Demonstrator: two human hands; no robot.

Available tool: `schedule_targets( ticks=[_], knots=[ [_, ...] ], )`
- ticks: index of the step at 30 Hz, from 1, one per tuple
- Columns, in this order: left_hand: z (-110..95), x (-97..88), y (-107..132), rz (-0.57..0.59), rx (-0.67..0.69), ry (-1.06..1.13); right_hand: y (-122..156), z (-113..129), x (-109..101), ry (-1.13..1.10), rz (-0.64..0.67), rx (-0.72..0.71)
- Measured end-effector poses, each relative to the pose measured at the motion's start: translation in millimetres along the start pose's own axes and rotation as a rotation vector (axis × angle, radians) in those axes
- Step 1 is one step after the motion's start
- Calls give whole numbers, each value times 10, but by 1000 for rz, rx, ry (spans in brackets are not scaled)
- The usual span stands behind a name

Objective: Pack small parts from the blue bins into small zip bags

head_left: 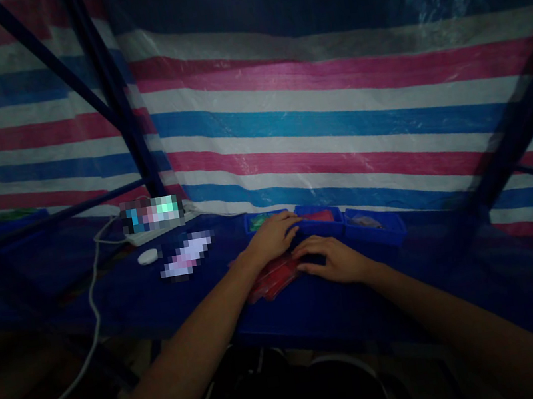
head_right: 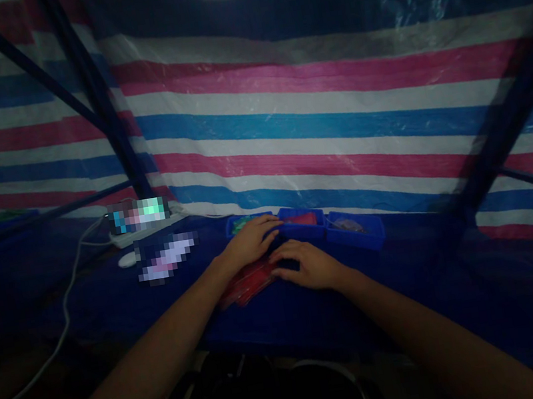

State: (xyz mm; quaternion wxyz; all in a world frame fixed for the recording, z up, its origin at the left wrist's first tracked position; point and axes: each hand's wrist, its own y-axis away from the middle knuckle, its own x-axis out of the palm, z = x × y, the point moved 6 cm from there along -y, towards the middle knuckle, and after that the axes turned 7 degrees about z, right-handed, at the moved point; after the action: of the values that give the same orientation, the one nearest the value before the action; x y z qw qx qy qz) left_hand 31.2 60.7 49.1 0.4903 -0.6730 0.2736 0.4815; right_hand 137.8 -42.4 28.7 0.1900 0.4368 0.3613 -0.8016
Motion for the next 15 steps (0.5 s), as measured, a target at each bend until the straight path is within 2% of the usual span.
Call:
schedule_targets(
  ticks=[3,6,8,10,12,15],
  knots=[
    [26,55,-48,-5,-9,0,51,-172,-178,192,-158,116],
    [53,91,-95,-9,-36,1,173,-424,-369,456,-300,378],
    [72,100,-119,-7,-56,4,264,-558,-458,590,-329,530],
    [80,101,-138,-3,-65,5,314,-621,-509,659,-303,578],
    [81,94,-152,-9,-70,8,335,-619,-566,688,-294,568],
    [79,88,-162,-29,-74,14,358,-569,-680,718,-343,569]
  ],
)
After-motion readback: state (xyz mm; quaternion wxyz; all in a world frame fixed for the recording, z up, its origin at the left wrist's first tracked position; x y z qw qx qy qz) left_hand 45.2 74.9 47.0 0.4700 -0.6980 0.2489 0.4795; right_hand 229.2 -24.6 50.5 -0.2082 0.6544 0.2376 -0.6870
